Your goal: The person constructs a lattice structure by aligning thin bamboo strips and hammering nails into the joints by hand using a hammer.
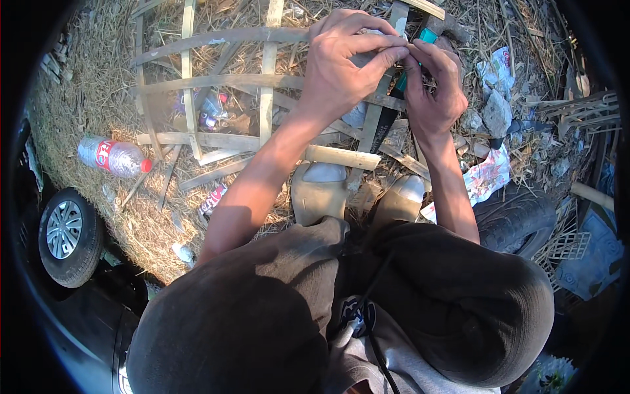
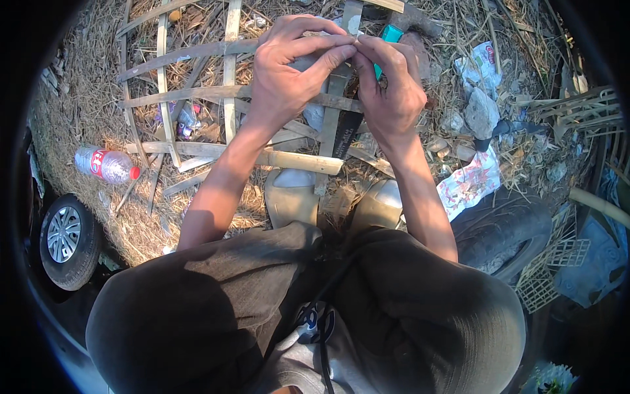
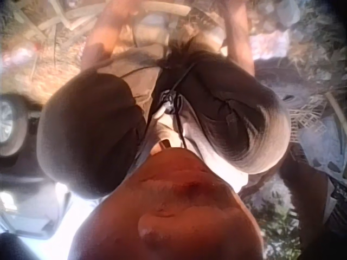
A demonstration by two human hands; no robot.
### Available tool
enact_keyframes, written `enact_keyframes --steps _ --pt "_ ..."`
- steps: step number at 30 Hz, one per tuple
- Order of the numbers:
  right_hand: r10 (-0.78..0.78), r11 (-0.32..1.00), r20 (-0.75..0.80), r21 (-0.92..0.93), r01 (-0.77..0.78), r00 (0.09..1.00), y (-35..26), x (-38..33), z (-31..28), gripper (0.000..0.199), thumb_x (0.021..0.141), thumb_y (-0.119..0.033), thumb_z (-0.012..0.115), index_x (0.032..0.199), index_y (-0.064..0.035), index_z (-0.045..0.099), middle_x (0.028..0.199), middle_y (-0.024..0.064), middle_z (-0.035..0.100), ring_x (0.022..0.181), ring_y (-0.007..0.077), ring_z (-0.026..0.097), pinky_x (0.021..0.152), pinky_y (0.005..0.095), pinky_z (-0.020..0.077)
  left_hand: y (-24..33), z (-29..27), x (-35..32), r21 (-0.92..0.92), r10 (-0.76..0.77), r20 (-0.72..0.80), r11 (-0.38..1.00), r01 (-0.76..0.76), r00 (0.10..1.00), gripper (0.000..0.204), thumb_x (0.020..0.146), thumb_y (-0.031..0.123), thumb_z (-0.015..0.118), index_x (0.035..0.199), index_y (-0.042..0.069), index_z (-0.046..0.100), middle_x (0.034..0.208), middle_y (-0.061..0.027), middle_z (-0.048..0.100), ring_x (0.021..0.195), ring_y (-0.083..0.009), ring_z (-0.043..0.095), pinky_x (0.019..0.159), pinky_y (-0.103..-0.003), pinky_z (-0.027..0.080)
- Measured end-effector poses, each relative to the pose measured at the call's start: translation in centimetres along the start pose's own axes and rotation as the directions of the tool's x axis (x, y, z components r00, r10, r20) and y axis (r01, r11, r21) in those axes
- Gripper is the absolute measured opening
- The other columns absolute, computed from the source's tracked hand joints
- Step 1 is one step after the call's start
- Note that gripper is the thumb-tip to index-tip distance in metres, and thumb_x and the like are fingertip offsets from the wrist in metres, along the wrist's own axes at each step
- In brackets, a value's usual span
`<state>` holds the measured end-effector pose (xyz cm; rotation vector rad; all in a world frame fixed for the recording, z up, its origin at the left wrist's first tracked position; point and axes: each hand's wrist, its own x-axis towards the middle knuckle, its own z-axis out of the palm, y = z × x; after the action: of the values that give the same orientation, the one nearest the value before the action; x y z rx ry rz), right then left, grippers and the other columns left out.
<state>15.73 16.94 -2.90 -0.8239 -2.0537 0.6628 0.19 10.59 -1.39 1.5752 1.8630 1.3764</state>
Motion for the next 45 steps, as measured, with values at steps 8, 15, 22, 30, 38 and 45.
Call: enact_keyframes --steps 8,15,22,30,38,45 --pt "0.031 1.000 0.010 0.002 -0.031 0.999 0.5 -0.2 -1.0 0.038 0.081 -0.001 0.081 0.115 -0.0042 0.065 0.097 0.0068 0.076 0.093 0.0198 0.069 0.080 0.0311 0.0547 1.0 0.3 0.4 0.006 -0.049 0.013 0.999 0.049 0.999 0.008 0.085 0.016 0.076 0.091 0.011 0.078 0.095 0.0019 0.074 0.095 -0.0174 0.065 0.093 -0.035 0.041" --pt "0.787 0.607 0.224 -0.115 -0.786 0.575 -0.6 -2.6 -4.0 0.041 0.091 -0.035 0.076 0.094 0.0051 0.070 0.076 0.0120 0.071 0.065 0.0140 0.065 0.060 0.0306 0.0522 0.8 1.5 -0.1 0.175 0.124 -0.045 0.978 -0.114 0.991 0.004 0.087 0.009 0.072 0.090 0.011 0.074 0.092 0.0009 0.073 0.092 -0.0194 0.065 0.085 -0.035 0.039" --pt "0.762 0.557 0.455 -0.095 -0.825 0.462 0.2 -3.5 -2.0 0.042 0.088 -0.035 0.077 0.093 0.0064 0.072 0.072 0.0147 0.071 0.062 0.0157 0.065 0.057 0.0342 0.0497 -0.5 2.0 -0.5 0.178 0.151 -0.067 0.974 -0.137 0.986 0.005 0.086 0.008 0.072 0.090 0.010 0.072 0.091 -0.0004 0.072 0.090 -0.0213 0.065 0.084 -0.037 0.041" --pt "0.862 0.398 0.327 0.034 -0.917 0.386 -1.8 -2.7 -5.9 0.039 0.096 -0.036 0.067 0.084 -0.0003 0.059 0.059 0.0023 0.054 0.049 0.0115 0.052 0.046 0.0304 0.0411 0.1 1.9 -0.4 0.202 0.164 -0.055 0.968 -0.150 0.985 0.004 0.087 0.009 0.071 0.091 0.009 0.071 0.091 -0.0018 0.072 0.090 -0.0218 0.066 0.084 -0.037 0.042" --pt "0.832 0.543 0.278 -0.227 -0.809 0.480 0.6 -4.1 -13.4 0.044 0.092 -0.038 0.073 0.070 -0.0040 0.057 0.056 -0.0015 0.050 0.048 0.0092 0.044 0.045 0.0309 0.0334 0.0 1.8 -0.3 0.158 0.139 -0.063 0.979 -0.128 0.988 0.005 0.089 0.008 0.070 0.092 0.005 0.070 0.092 -0.0054 0.073 0.089 -0.0241 0.067 0.084 -0.038 0.045" --pt "0.602 0.799 0.062 -0.037 -0.600 0.796 -1.9 0.9 -25.4 0.023 0.104 -0.026 0.059 0.093 -0.0064 0.062 0.062 -0.0061 0.045 0.051 0.0032 0.039 0.047 0.0228 0.0284 -0.9 0.4 -1.0 0.013 -0.021 -0.021 1.000 0.021 1.000 0.011 0.091 0.009 0.070 0.096 0.001 0.073 0.092 -0.0106 0.074 0.085 -0.0244 0.071 0.081 -0.035 0.054"
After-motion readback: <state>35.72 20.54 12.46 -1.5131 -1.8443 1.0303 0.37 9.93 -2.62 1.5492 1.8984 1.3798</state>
